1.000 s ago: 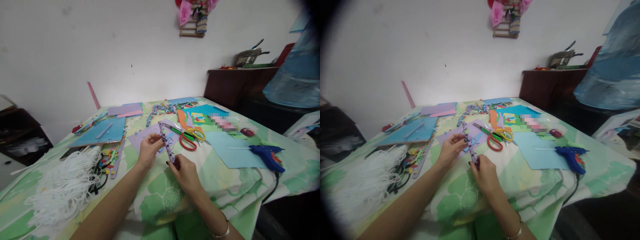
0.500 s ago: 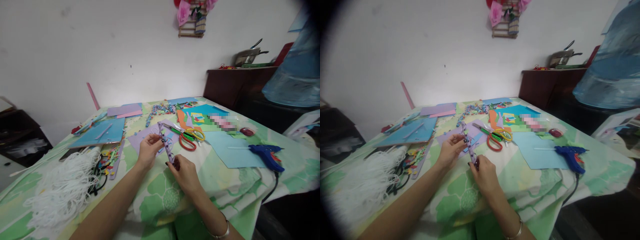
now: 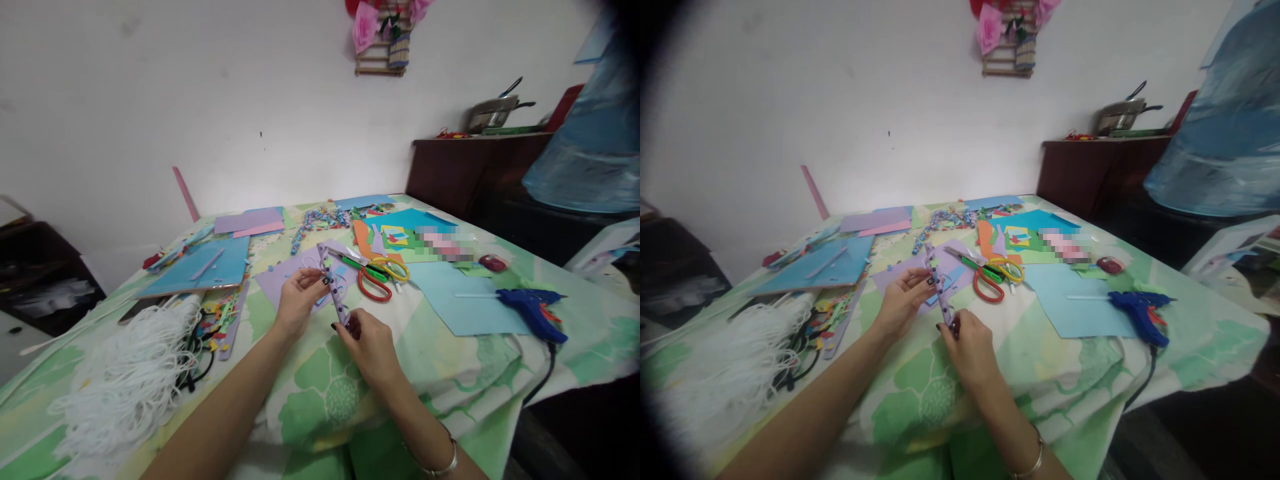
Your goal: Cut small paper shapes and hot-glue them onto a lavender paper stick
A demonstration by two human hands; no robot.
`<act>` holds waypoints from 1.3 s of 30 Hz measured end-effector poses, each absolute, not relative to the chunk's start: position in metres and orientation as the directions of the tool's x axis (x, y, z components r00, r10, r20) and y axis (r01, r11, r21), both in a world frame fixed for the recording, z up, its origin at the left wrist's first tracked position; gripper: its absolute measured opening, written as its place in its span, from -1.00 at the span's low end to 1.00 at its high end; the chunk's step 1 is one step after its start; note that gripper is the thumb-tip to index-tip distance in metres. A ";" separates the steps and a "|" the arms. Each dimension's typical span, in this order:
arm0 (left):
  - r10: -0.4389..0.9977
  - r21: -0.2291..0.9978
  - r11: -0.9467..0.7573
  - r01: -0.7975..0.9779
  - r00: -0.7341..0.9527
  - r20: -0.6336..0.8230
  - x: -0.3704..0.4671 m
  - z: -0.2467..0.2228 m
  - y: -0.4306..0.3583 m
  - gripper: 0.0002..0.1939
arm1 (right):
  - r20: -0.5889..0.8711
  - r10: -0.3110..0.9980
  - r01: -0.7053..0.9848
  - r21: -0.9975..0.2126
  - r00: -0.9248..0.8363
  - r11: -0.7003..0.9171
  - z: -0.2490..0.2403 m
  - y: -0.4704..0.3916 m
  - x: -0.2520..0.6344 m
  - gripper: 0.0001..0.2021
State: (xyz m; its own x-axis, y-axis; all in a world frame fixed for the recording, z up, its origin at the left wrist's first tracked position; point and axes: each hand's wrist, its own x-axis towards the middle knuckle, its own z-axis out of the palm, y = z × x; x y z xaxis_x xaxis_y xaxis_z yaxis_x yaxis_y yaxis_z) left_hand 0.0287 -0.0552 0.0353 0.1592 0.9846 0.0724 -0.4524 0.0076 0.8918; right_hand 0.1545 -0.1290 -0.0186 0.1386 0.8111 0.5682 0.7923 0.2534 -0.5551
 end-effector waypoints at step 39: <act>0.983 1.000 0.030 0.001 -0.183 -0.029 -0.042 0.012 0.015 -0.66 | 0.430 0.896 0.796 -0.502 -0.110 0.338 0.069 -0.032 0.207 -0.93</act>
